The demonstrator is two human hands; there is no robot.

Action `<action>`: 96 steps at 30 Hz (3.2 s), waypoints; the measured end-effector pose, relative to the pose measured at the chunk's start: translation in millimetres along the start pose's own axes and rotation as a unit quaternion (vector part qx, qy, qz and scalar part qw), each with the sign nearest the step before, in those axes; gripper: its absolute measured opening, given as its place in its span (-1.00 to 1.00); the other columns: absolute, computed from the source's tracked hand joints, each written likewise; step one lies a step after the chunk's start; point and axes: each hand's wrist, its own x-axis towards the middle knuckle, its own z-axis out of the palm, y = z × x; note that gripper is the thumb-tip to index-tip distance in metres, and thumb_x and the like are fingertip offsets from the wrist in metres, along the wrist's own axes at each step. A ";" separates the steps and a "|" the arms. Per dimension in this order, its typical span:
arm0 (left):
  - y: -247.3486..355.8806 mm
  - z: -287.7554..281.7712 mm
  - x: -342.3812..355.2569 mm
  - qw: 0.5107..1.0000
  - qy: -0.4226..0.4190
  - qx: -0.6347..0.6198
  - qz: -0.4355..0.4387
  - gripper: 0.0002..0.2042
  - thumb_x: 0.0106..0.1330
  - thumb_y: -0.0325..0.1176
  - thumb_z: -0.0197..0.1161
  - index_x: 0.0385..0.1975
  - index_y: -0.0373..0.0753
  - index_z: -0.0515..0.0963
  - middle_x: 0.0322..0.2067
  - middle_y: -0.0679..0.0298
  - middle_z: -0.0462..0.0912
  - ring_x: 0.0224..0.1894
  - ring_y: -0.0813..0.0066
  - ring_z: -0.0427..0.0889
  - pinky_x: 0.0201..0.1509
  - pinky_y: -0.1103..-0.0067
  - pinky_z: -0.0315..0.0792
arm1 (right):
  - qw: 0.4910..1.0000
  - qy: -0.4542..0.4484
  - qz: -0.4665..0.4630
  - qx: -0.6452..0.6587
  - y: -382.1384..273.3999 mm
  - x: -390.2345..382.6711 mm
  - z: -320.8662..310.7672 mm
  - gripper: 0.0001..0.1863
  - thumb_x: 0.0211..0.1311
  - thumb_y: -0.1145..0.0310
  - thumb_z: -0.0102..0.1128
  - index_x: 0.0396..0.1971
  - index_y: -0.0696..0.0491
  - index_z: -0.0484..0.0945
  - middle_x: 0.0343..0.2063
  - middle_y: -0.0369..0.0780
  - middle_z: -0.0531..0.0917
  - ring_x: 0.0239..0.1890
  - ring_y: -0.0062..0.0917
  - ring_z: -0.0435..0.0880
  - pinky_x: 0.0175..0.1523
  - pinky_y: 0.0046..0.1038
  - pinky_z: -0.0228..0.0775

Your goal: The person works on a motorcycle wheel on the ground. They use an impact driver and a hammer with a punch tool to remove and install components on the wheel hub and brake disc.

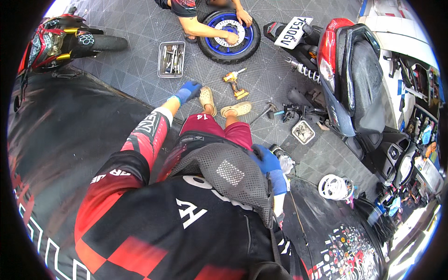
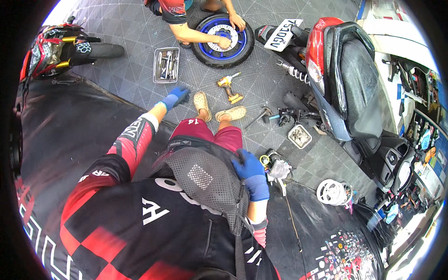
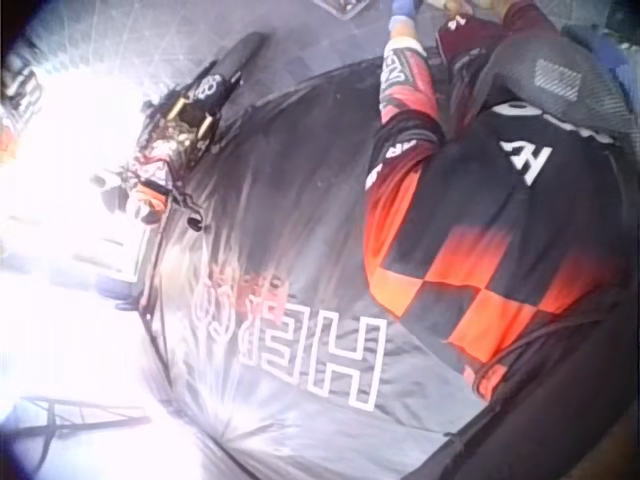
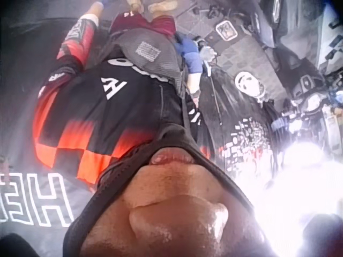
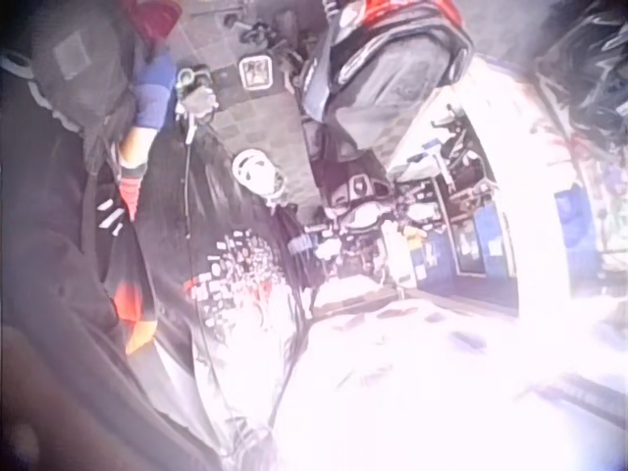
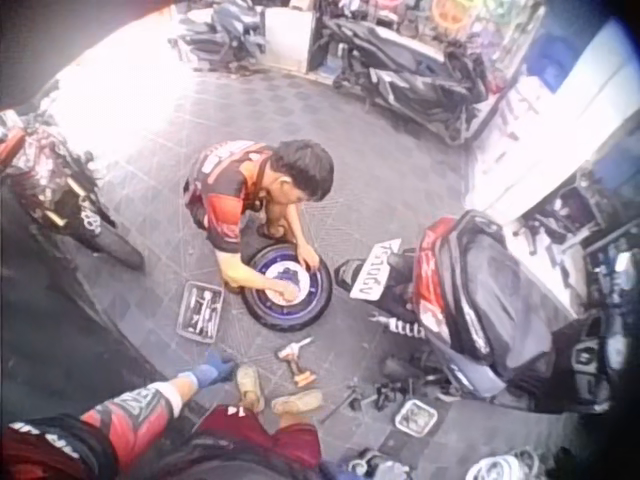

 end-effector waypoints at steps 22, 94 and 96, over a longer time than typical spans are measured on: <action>-27.7 143.0 192.4 0.941 0.027 0.243 0.233 -0.70 0.40 -0.18 0.10 -0.08 -0.26 0.57 -0.26 0.03 0.67 -0.22 0.09 0.68 -0.07 0.32 0.54 | 0.971 -0.006 -0.050 -0.235 155.7 321.2 -10.9 -0.56 0.26 -0.06 0.12 -0.23 0.07 0.49 -0.36 -0.01 0.62 -0.31 -0.08 0.69 -0.20 -0.09 0.52; -31.4 29.4 518.3 0.859 -0.158 0.442 0.207 -0.73 0.49 -0.16 0.10 -0.14 -0.25 0.55 -0.40 0.44 0.56 -0.35 0.71 0.49 -0.22 0.66 0.44 | 0.746 -0.134 -0.299 -0.580 323.9 691.7 243.9 -0.77 0.10 0.31 0.21 -0.20 -0.17 0.67 -0.28 -0.28 0.72 -0.19 -0.38 0.73 -0.25 -0.24 0.56; -33.8 24.8 523.2 0.842 -0.137 0.471 0.226 -0.73 0.49 -0.15 0.10 -0.12 -0.24 0.56 -0.40 0.45 0.55 -0.35 0.70 0.50 -0.23 0.65 0.45 | 0.745 -0.139 -0.299 -0.579 322.7 695.1 246.5 -0.76 0.08 0.29 0.25 -0.20 -0.17 0.66 -0.26 -0.29 0.73 -0.18 -0.36 0.74 -0.26 -0.19 0.58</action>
